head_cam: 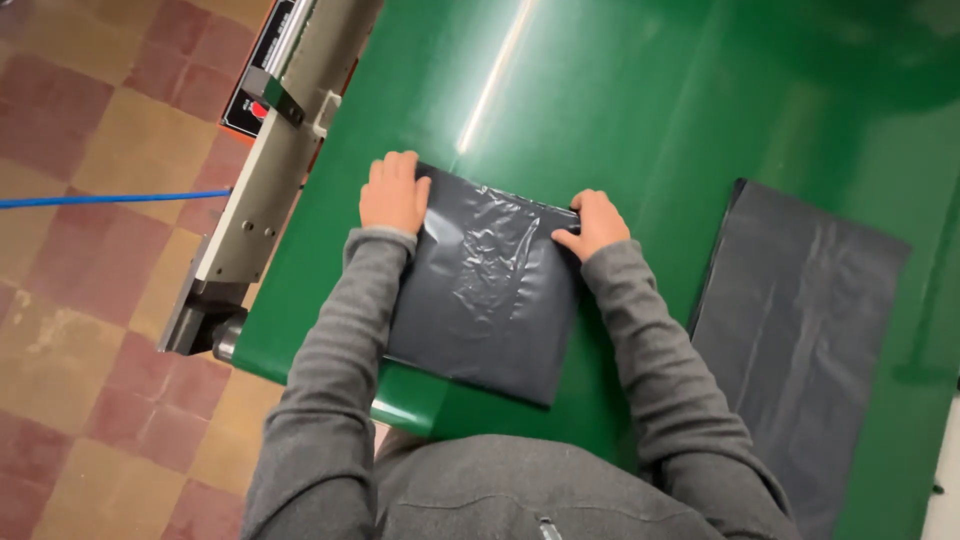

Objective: Folding plastic bags on a conveyor belt and placing them into a crate.

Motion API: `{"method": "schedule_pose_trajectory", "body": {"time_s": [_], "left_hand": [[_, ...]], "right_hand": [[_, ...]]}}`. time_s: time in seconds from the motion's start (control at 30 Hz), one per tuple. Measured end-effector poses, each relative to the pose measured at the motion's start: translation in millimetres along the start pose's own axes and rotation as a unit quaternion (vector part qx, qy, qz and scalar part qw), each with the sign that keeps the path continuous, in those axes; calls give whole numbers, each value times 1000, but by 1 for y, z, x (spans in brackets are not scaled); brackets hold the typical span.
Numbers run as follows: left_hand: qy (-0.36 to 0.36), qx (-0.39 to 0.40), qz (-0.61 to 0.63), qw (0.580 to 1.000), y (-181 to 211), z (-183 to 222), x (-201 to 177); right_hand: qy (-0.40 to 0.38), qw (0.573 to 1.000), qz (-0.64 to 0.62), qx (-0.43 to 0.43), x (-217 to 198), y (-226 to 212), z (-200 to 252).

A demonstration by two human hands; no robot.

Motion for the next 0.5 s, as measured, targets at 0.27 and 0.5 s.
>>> {"method": "schedule_pose_trajectory", "body": {"time_s": [0.27,0.5], "left_hand": [[-229,97,373,894,32,94,52],[-189,-386,742,514,-38,118,11]], "right_hand": [[2,995,98,-1,4,-31,24],[208,962,60,-166,-32,-141,192]]}}
Point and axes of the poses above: each hand's wrist, its own z-axis away from the middle knuckle, its own x-axis out of the palm, y = z × x, the point moved 2 cm from there along -z, towards the middle knuckle, and after that the axes turned 9 degrees about x, right-handed, at the moved point
